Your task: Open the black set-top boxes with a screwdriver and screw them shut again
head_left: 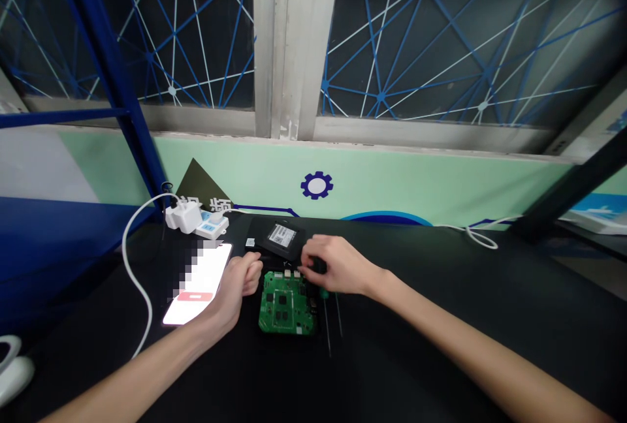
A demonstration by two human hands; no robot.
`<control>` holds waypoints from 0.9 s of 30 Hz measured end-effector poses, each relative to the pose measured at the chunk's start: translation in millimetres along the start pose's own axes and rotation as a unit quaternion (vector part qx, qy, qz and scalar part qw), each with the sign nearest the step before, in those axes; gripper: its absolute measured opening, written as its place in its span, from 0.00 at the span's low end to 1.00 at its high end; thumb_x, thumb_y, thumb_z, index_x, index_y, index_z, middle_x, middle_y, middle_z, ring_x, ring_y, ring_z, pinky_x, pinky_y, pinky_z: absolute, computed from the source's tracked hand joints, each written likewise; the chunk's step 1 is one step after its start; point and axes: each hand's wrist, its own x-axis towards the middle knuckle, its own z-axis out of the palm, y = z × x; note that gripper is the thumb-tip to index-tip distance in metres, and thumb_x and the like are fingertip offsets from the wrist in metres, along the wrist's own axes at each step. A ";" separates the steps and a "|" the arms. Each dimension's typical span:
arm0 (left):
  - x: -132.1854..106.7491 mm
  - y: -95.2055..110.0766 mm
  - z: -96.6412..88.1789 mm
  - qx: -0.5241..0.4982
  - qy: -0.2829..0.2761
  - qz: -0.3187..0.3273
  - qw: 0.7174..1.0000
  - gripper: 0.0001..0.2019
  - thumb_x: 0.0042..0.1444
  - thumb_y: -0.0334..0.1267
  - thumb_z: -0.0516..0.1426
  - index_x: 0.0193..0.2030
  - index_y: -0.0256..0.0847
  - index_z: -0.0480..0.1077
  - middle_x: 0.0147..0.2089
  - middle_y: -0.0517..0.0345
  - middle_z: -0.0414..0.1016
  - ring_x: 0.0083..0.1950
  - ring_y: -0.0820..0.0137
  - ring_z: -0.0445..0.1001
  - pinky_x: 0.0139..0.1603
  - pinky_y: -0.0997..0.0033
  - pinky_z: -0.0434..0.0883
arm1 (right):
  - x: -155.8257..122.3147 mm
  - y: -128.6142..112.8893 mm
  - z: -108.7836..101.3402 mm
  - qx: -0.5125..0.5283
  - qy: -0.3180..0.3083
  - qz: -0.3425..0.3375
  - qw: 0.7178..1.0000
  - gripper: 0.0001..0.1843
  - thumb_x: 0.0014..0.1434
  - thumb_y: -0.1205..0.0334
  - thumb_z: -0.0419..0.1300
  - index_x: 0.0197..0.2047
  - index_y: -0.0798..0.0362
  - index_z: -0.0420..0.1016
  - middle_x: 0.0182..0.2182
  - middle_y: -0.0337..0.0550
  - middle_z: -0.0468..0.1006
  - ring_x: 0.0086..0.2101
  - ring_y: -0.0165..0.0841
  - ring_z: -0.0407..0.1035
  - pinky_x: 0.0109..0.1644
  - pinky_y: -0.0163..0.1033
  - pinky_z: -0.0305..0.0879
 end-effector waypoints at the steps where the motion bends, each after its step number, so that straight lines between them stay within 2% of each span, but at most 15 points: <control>1: -0.2 1.0 0.2 -0.005 0.003 -0.002 1.000 0.26 0.59 0.45 0.53 0.16 0.43 0.43 0.18 0.69 0.40 0.20 0.77 0.39 0.23 0.69 0.41 | -1.2 -4.6 -3.1 -0.002 -0.032 0.004 0.999 0.04 0.57 0.66 0.63 0.30 0.52 0.73 0.29 0.39 0.76 0.31 0.32 0.67 0.34 0.36 0.58; 3: -0.3 2.8 0.8 -0.014 0.011 -0.006 1.000 0.26 0.59 0.46 0.53 0.15 0.43 0.45 0.18 0.69 0.41 0.20 0.78 0.40 0.22 0.70 0.42 | -2.1 -13.5 -9.0 -0.016 -0.084 0.022 0.996 0.03 0.53 0.66 0.65 0.32 0.52 0.75 0.30 0.38 0.77 0.30 0.31 0.68 0.32 0.35 0.57; 7: 1.4 4.1 1.6 -0.029 0.027 -0.022 0.999 0.24 0.61 0.48 0.53 0.19 0.43 0.51 0.19 0.70 0.43 0.19 0.78 0.42 0.20 0.73 0.44 | 2.0 -24.7 -14.7 -0.069 -0.158 0.043 0.984 0.08 0.51 0.59 0.67 0.35 0.50 0.79 0.32 0.40 0.80 0.31 0.34 0.72 0.29 0.36 0.56; 16: 2.5 6.8 3.3 -0.054 0.024 -0.039 0.997 0.23 0.60 0.48 0.55 0.19 0.43 0.50 0.19 0.71 0.43 0.18 0.79 0.42 0.19 0.75 0.45 | 21.3 -33.2 -11.2 -0.120 -0.245 0.097 0.957 0.06 0.49 0.60 0.64 0.33 0.49 0.81 0.32 0.42 0.83 0.31 0.37 0.76 0.28 0.35 0.59; 22: 0.4 11.5 5.8 -0.066 0.030 -0.047 0.996 0.23 0.58 0.48 0.56 0.19 0.43 0.50 0.18 0.72 0.43 0.18 0.79 0.42 0.18 0.76 0.46 | 27.8 -37.4 -12.8 -0.122 -0.262 0.116 0.950 0.08 0.47 0.60 0.65 0.32 0.51 0.83 0.33 0.46 0.83 0.31 0.39 0.77 0.28 0.36 0.63; 27: 0.8 11.9 5.5 -0.075 0.033 -0.048 0.995 0.23 0.57 0.48 0.57 0.18 0.43 0.50 0.18 0.72 0.43 0.17 0.79 0.42 0.18 0.75 0.45 | 28.2 -38.6 -7.6 -0.136 -0.240 0.090 0.957 0.05 0.45 0.63 0.68 0.29 0.53 0.83 0.28 0.48 0.82 0.28 0.39 0.76 0.27 0.36 0.62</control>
